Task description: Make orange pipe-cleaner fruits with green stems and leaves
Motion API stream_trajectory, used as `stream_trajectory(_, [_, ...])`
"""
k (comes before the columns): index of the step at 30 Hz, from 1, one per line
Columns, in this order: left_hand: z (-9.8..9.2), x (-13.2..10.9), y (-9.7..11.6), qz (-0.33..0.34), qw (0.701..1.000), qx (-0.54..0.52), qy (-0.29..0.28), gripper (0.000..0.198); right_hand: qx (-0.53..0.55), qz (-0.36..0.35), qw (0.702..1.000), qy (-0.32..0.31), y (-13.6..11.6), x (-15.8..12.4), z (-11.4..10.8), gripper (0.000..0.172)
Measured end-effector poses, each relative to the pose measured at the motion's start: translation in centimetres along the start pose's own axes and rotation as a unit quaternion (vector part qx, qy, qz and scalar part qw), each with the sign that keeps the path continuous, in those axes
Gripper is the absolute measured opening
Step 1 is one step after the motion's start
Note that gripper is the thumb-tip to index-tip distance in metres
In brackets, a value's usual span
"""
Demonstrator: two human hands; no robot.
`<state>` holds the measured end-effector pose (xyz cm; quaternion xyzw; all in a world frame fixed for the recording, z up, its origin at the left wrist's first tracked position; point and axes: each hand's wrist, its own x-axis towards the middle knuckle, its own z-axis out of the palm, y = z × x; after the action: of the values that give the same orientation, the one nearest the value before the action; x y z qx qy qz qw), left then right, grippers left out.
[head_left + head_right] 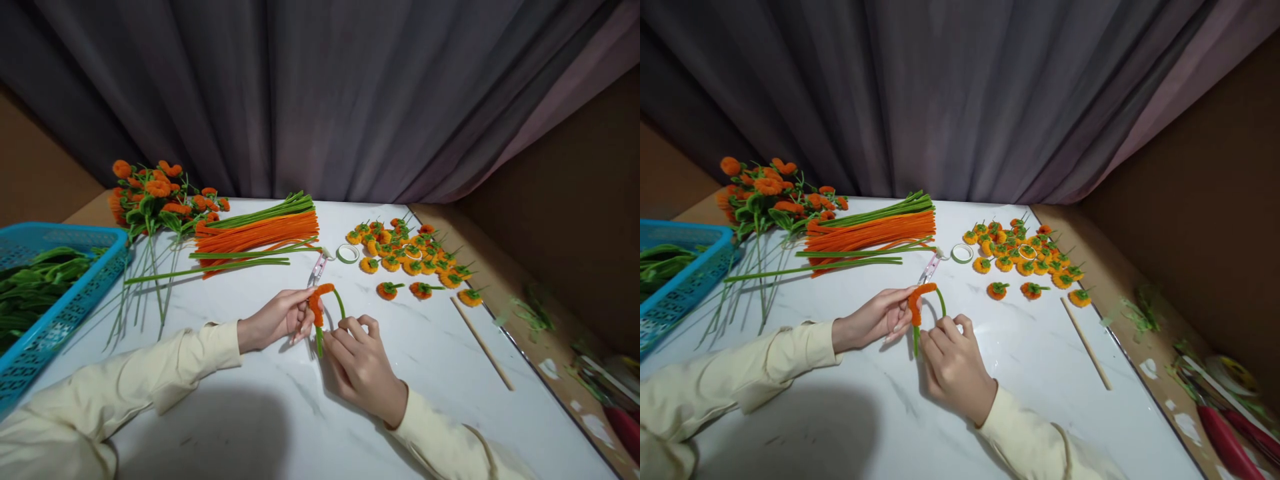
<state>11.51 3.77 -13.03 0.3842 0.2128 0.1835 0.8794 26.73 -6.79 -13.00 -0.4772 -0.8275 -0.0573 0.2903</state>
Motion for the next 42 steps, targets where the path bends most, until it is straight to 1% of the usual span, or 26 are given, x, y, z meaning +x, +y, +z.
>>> stream_trajectory(4, [0.0, -0.1, -0.2, -0.007, 1.0, -0.005, -0.007, 0.031, -0.01, 0.002, 1.0, 0.001, -0.1, 0.1, 0.0, 0.018])
stream_trajectory(10, [0.2, -0.3, -0.5, -0.021, 0.999, -0.024, -0.034, 0.031, -0.009, 0.014, 1.0, 0.006, -0.1, 0.3, 0.0, 0.018])
stream_trajectory(16, [-0.2, 0.1, -0.8, -0.061, 0.991, -0.105, -0.052, 0.044, -0.019, 0.013, 1.0, 0.009, 0.0, 0.3, 0.0, 0.017])
stream_trajectory(21, [-0.4, 0.1, -0.9, -0.073, 0.99, -0.112, -0.054, 0.045, -0.023, 0.019, 1.0, 0.006, -0.1, 0.4, 0.0, 0.019])
stream_trajectory(24, [-0.4, 0.1, -0.9, -0.062, 0.991, -0.104, -0.059, 0.042, -0.014, 0.029, 0.999, 0.016, 0.0, 0.4, 0.1, 0.02])
stream_trajectory(26, [-0.4, 0.0, -0.8, -0.041, 0.993, -0.095, -0.062, 0.038, 0.0, 0.045, 0.999, 0.03, 0.2, 0.5, 0.1, 0.018])
stream_trajectory(28, [-0.3, 0.0, -0.7, -0.015, 0.994, -0.088, -0.058, 0.032, 0.028, 0.056, 0.997, 0.038, 0.4, 0.5, 0.1, 0.016])
stream_trajectory(31, [-0.2, 0.0, -0.5, 0.007, 0.996, -0.081, -0.043, 0.028, 0.068, 0.049, 0.996, 0.029, 0.7, 0.4, 0.0, 0.018])
stream_trajectory(36, [0.3, -0.2, -0.6, -0.001, 0.997, -0.069, -0.021, 0.026, 0.042, 0.015, 0.999, 0.029, 0.6, 0.0, 0.2, 0.023])
stream_trajectory(42, [0.5, -0.3, -1.0, -0.013, 1.0, -0.028, -0.003, 0.028, 0.036, 0.027, 0.999, 0.027, 0.4, 0.2, 0.2, 0.022])
